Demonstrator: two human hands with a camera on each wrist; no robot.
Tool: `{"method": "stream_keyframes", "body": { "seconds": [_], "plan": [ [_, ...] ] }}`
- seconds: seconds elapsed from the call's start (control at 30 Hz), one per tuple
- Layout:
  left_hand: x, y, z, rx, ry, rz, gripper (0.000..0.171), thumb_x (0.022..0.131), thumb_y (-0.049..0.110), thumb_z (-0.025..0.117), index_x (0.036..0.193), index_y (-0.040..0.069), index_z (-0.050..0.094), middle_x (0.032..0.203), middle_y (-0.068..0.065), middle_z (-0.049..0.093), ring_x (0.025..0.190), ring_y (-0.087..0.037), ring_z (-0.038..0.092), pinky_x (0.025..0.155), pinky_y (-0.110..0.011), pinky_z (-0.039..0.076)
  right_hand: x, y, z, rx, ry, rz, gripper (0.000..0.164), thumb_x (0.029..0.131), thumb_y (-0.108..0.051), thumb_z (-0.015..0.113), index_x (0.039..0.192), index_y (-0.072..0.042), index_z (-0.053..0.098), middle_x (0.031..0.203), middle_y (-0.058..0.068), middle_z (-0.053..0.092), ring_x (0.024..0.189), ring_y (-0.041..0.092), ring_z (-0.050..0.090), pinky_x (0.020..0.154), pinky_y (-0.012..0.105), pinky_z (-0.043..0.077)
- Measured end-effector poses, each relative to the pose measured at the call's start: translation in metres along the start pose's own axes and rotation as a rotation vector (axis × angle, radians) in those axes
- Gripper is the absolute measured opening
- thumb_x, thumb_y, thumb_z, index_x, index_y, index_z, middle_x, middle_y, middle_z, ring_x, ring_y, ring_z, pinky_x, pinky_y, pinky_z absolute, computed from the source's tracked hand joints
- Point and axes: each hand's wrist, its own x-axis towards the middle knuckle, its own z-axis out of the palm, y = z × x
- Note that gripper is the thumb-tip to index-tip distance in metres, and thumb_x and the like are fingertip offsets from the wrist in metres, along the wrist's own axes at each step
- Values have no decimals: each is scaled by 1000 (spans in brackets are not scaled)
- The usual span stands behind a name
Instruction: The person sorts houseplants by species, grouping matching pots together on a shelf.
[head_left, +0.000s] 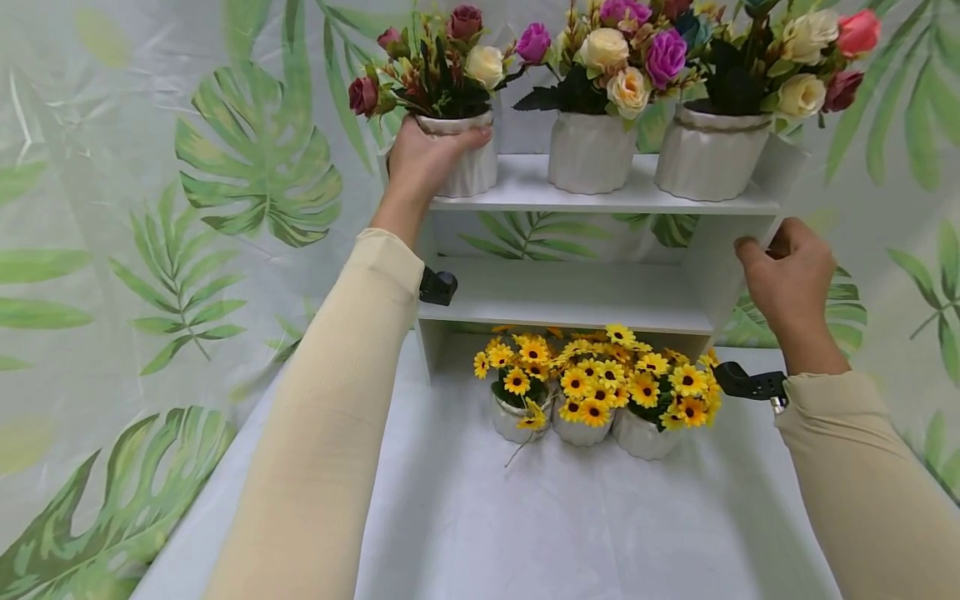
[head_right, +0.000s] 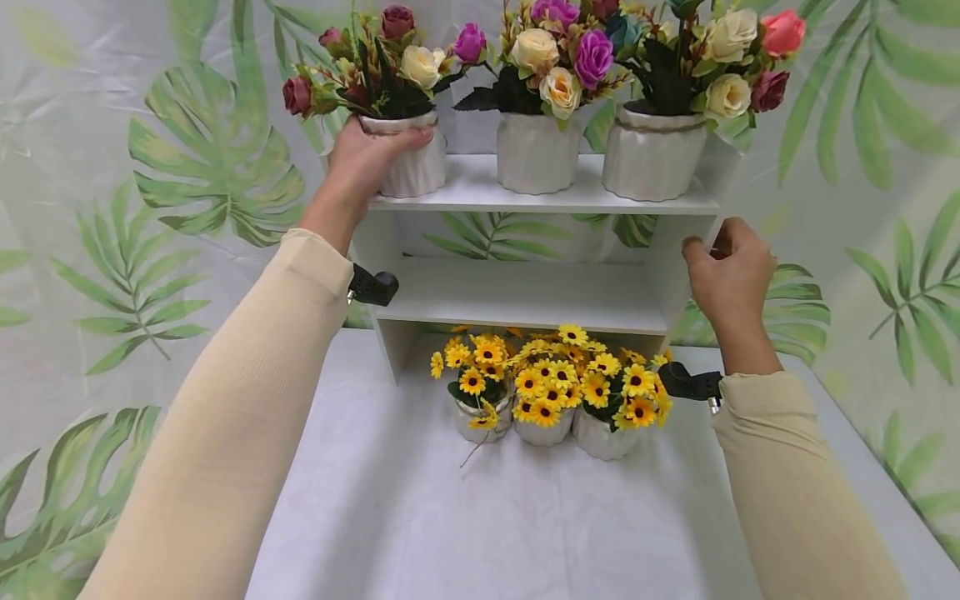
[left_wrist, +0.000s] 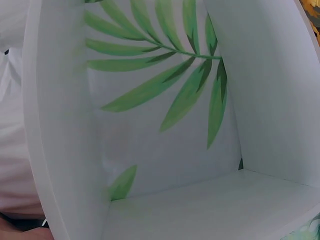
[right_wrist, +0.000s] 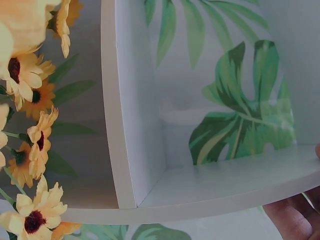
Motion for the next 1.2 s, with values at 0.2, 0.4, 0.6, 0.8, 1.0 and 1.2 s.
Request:
{"method": "stream_keyframes", "body": {
  "seconds": [0.2, 0.4, 0.6, 0.8, 1.0, 1.2],
  "plan": [
    [1, -2, -1, -28, -12, 0, 84, 76, 43, 83, 146, 27, 40, 145, 7, 52, 131, -8, 48, 110, -21, 39, 0, -1, 1, 1, -10, 2, 51, 95, -38, 52, 138, -12, 57, 138, 14, 61, 113, 16, 61, 99, 37, 53],
    [-1, -3, -4, -45, -26, -20, 89, 75, 45, 84, 148, 28, 36, 148, 8, 49, 135, -8, 46, 113, -21, 37, -1, -3, 3, 7, -26, 6, 52, 96, -39, 51, 140, -11, 55, 141, 14, 60, 121, 26, 59, 105, 48, 50],
    [-4, -7, -10, -20, -70, 21, 96, 78, 46, 80, 155, 26, 25, 157, 7, 37, 142, -8, 38, 117, -22, 33, -1, -3, 3, 13, -24, -5, 52, 96, -38, 51, 140, -11, 55, 141, 15, 59, 123, 30, 59, 105, 50, 50],
    [-27, -21, -23, 212, -53, 131, 96, 87, 53, 68, 160, 23, 13, 166, 5, 21, 152, -11, 25, 122, -28, 28, -1, -3, 2, 13, -29, -7, 52, 96, -38, 51, 140, -10, 55, 141, 16, 60, 123, 31, 59, 105, 51, 50],
    [-78, -53, -28, 223, 74, 509, 64, 92, 31, 69, 146, 6, 44, 151, -10, 48, 141, -22, 44, 117, -35, 37, -1, -3, 2, 11, -33, -3, 52, 96, -38, 51, 140, -10, 55, 141, 15, 60, 124, 33, 59, 105, 50, 50],
    [-115, -105, -22, 130, 44, 741, 22, 89, 8, 69, 109, -1, 68, 112, -14, 70, 106, -25, 65, 96, -38, 53, 0, -2, 1, 8, -19, 8, 51, 95, -38, 52, 139, -11, 56, 140, 14, 61, 120, 27, 60, 103, 45, 52]
  ]
}}
